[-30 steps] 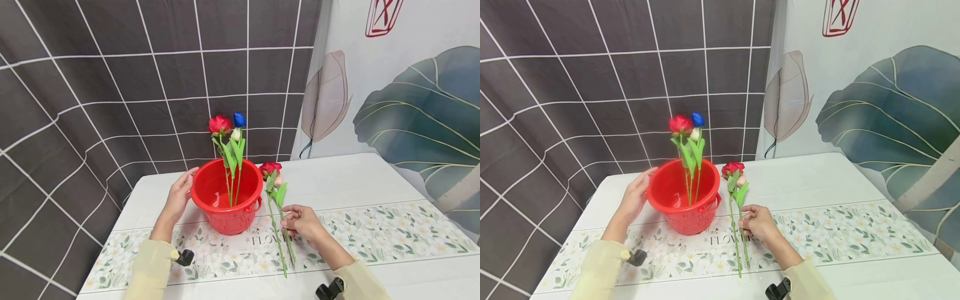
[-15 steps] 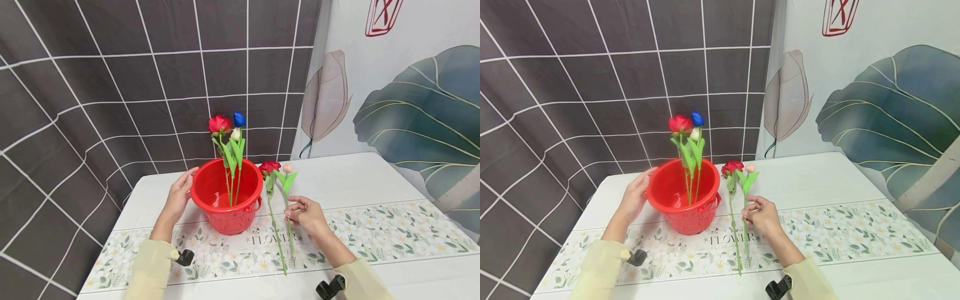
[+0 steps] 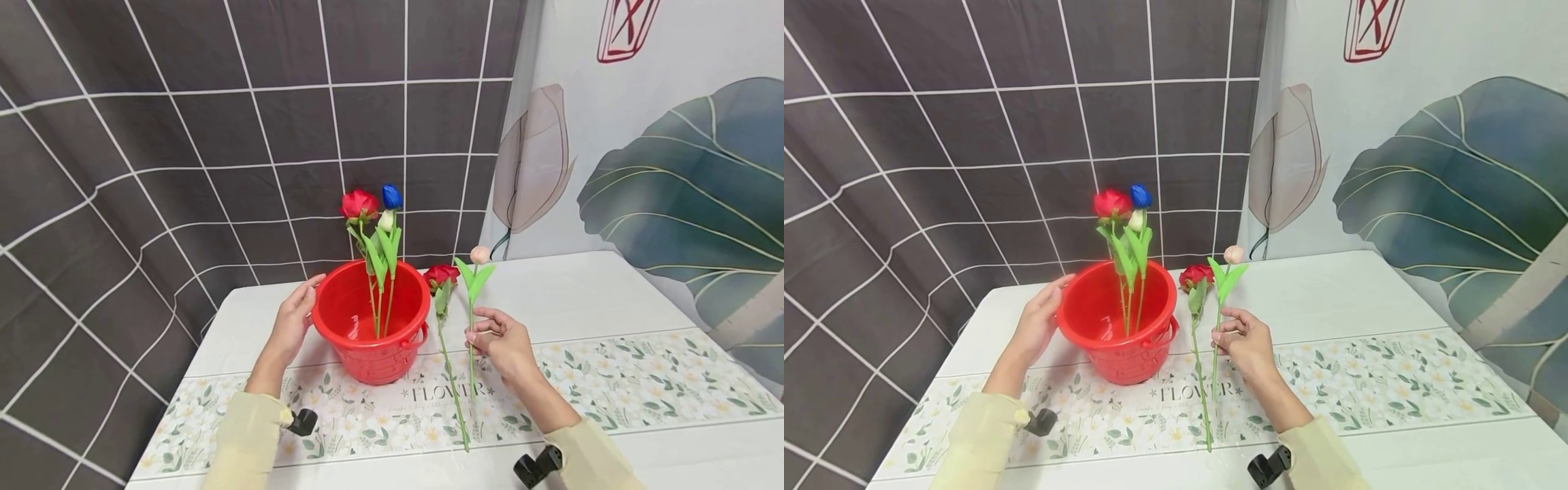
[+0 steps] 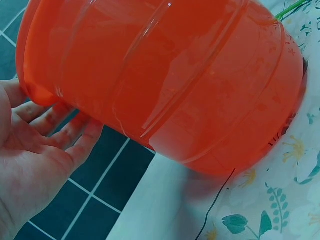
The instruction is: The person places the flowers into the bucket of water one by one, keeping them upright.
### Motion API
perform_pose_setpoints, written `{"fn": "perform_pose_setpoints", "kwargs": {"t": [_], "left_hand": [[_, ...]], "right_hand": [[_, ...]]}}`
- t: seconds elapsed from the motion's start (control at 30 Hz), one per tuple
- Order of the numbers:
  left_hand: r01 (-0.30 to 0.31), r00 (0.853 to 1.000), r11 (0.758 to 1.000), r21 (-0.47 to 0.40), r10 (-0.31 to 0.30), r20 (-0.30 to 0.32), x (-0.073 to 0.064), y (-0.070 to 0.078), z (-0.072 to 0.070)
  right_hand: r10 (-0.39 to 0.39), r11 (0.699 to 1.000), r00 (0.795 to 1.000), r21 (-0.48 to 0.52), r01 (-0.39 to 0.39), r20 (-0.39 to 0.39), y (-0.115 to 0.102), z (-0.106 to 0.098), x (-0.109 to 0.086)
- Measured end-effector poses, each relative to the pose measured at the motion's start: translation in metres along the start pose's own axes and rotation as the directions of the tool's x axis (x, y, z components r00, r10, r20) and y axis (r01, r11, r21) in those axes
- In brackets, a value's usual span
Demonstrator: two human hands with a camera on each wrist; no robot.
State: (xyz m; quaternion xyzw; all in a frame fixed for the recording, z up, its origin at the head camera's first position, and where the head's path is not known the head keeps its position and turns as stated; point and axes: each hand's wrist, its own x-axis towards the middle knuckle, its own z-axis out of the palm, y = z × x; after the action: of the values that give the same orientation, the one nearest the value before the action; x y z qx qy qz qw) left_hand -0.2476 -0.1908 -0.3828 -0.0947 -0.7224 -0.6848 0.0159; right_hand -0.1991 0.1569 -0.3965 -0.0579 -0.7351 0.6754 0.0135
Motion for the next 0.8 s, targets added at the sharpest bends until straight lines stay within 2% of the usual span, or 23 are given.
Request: {"fn": "perform_pose_setpoints", "kwargs": {"t": [0.33, 0.8], "left_hand": [[-0.005, 1.0, 1.0, 0.005, 0.005, 0.0, 0.0, -0.001, 0.0], [-0.008, 1.0, 1.0, 0.004, 0.008, 0.003, 0.0, 0.0, 0.0]], "right_hand": [[-0.072, 0.997, 0.997, 0.036, 0.072, -0.018, -0.017, 0.006, 0.004], [-0.122, 0.989, 0.991, 0.083, 0.126, -0.049, -0.028, 0.012, 0.012]]}}
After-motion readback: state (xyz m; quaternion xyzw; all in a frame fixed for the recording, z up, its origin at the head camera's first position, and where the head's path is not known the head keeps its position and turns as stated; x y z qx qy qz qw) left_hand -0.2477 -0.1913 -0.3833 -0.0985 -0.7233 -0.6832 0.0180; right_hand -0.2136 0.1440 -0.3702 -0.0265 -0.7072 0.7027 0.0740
